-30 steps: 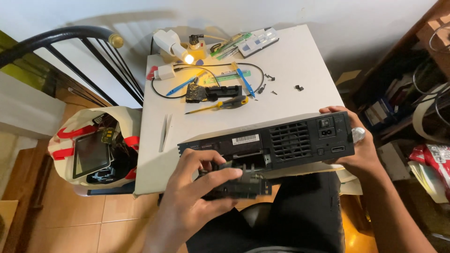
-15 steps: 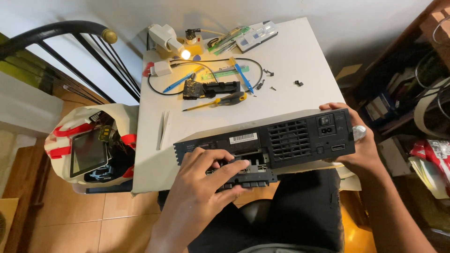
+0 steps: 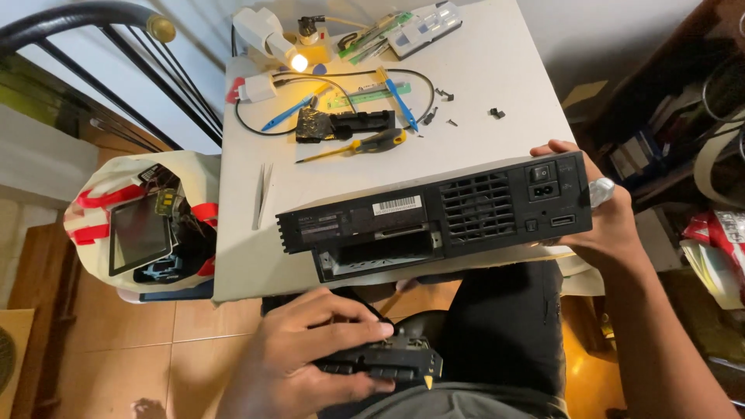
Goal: Reassembling a game console by attaching the outer casing and securing it with screws using a screwdriver.
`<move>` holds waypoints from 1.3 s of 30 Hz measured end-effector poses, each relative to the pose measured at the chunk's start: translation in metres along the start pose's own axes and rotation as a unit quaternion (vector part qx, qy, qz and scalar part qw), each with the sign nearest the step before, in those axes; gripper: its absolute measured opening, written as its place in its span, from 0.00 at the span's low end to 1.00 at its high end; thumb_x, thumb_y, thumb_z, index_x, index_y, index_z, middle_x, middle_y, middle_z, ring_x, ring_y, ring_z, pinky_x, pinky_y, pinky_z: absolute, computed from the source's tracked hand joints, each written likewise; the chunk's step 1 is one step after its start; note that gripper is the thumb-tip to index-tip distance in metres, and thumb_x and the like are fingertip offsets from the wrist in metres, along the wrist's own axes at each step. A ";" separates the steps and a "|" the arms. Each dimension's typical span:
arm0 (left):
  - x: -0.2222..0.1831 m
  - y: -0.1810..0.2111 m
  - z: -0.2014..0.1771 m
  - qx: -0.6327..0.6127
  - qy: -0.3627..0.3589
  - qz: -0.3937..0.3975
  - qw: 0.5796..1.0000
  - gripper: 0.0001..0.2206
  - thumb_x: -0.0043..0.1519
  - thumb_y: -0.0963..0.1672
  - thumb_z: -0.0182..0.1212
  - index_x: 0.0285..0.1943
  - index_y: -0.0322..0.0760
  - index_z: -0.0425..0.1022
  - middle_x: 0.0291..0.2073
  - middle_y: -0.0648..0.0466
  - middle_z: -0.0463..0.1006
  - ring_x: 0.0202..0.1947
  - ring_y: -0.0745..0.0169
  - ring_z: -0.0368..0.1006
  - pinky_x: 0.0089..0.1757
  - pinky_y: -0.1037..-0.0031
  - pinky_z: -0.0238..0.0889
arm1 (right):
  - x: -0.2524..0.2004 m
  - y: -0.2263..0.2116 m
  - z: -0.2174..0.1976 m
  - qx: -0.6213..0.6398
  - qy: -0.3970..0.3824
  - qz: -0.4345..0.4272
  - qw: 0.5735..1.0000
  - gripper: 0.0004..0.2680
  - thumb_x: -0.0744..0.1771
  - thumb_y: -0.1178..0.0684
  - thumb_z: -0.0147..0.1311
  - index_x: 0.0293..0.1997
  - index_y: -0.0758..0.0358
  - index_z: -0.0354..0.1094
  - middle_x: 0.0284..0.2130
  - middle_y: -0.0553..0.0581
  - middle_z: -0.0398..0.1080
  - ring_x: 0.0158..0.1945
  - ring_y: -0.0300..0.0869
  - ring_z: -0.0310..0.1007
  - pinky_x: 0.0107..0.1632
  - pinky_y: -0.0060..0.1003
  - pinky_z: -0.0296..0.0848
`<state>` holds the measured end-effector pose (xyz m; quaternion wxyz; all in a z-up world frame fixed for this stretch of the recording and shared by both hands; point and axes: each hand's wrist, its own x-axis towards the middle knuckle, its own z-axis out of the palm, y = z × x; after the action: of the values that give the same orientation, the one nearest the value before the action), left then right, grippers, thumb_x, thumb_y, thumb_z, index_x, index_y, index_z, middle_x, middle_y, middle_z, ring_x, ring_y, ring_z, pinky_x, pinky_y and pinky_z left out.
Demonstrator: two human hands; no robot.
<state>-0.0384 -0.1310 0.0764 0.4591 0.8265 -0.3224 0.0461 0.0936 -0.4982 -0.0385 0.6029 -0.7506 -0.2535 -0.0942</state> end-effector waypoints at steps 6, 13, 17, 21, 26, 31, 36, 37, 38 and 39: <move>0.021 -0.005 0.007 0.222 0.103 0.036 0.969 0.20 0.55 0.39 0.77 0.56 0.42 0.79 0.52 0.45 0.74 0.46 0.49 0.67 0.44 0.65 0.70 | 0.000 0.022 -0.005 -0.001 -0.015 -0.065 0.998 0.40 0.53 0.49 0.67 0.70 0.78 0.51 0.65 0.70 0.58 0.70 0.56 0.60 0.75 0.53 0.62; 0.035 -0.025 0.022 0.260 0.097 0.065 0.958 0.24 0.55 0.39 0.80 0.60 0.48 0.78 0.50 0.46 0.67 0.41 0.50 0.62 0.43 0.62 0.66 | -0.001 0.009 -0.001 0.008 0.012 -0.002 1.000 0.40 0.53 0.46 0.66 0.71 0.76 0.50 0.63 0.65 0.63 0.69 0.51 0.61 0.75 0.48 0.59; 0.033 -0.023 0.025 0.279 0.126 0.053 0.950 0.21 0.55 0.38 0.78 0.57 0.49 0.81 0.49 0.47 0.65 0.42 0.51 0.62 0.43 0.64 0.65 | -0.002 0.007 0.001 0.030 0.017 0.021 0.999 0.40 0.52 0.49 0.69 0.70 0.73 0.54 0.63 0.64 0.62 0.66 0.49 0.63 0.70 0.45 0.63; 0.037 -0.017 0.022 0.297 0.107 0.025 0.949 0.25 0.47 0.50 0.84 0.55 0.55 0.82 0.51 0.51 0.66 0.43 0.54 0.62 0.45 0.63 0.59 | -0.003 0.014 -0.001 0.058 0.020 0.030 0.998 0.40 0.52 0.50 0.70 0.70 0.72 0.55 0.65 0.65 0.62 0.67 0.50 0.63 0.69 0.46 0.63; 0.038 -0.018 0.035 0.303 0.157 0.006 0.940 0.19 0.51 0.49 0.82 0.51 0.58 0.83 0.49 0.54 0.70 0.41 0.56 0.64 0.44 0.62 0.58 | -0.002 0.009 0.002 0.055 0.029 0.025 0.998 0.39 0.52 0.47 0.71 0.69 0.70 0.57 0.64 0.62 0.63 0.67 0.48 0.63 0.70 0.45 0.61; 0.043 -0.023 0.039 0.274 0.145 -0.054 0.949 0.16 0.49 0.49 0.82 0.45 0.59 0.85 0.44 0.56 0.68 0.43 0.52 0.64 0.40 0.59 0.56 | 0.000 0.012 0.000 0.044 0.028 0.035 0.998 0.41 0.51 0.44 0.71 0.69 0.70 0.57 0.65 0.62 0.64 0.67 0.47 0.63 0.69 0.43 0.60; 0.045 -0.033 0.038 0.314 0.126 -0.089 0.937 0.19 0.48 0.51 0.80 0.50 0.59 0.85 0.48 0.56 0.68 0.36 0.55 0.64 0.39 0.61 0.60 | 0.000 0.007 0.003 0.020 0.038 0.059 0.997 0.40 0.49 0.49 0.74 0.67 0.69 0.60 0.62 0.58 0.66 0.63 0.44 0.67 0.67 0.40 0.65; 0.045 -0.034 0.039 0.315 0.128 -0.087 0.936 0.19 0.48 0.51 0.80 0.50 0.59 0.85 0.48 0.56 0.68 0.36 0.55 0.64 0.39 0.61 0.60 | 0.003 0.010 -0.001 0.019 0.039 0.056 0.997 0.40 0.49 0.49 0.74 0.67 0.69 0.60 0.62 0.58 0.66 0.63 0.44 0.67 0.67 0.40 0.65; 0.042 -0.034 0.039 0.330 0.131 -0.073 0.932 0.22 0.47 0.50 0.81 0.52 0.59 0.84 0.51 0.54 0.66 0.42 0.50 0.63 0.41 0.59 0.59 | 0.001 0.012 -0.003 0.017 0.022 0.034 0.999 0.39 0.50 0.51 0.74 0.68 0.70 0.59 0.63 0.60 0.65 0.64 0.46 0.67 0.69 0.43 0.65; 0.039 -0.036 0.040 0.344 0.134 -0.060 0.927 0.25 0.46 0.49 0.83 0.55 0.59 0.84 0.53 0.53 0.65 0.47 0.46 0.62 0.42 0.57 0.58 | -0.002 0.015 -0.004 0.014 0.006 0.012 1.000 0.38 0.51 0.52 0.74 0.68 0.70 0.58 0.64 0.62 0.64 0.65 0.49 0.67 0.70 0.46 0.65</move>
<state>0.0037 -0.1684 0.0417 0.1871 0.9378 -0.1720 0.2367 0.1004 -0.5050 -0.0513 0.6159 -0.7445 -0.2422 -0.0879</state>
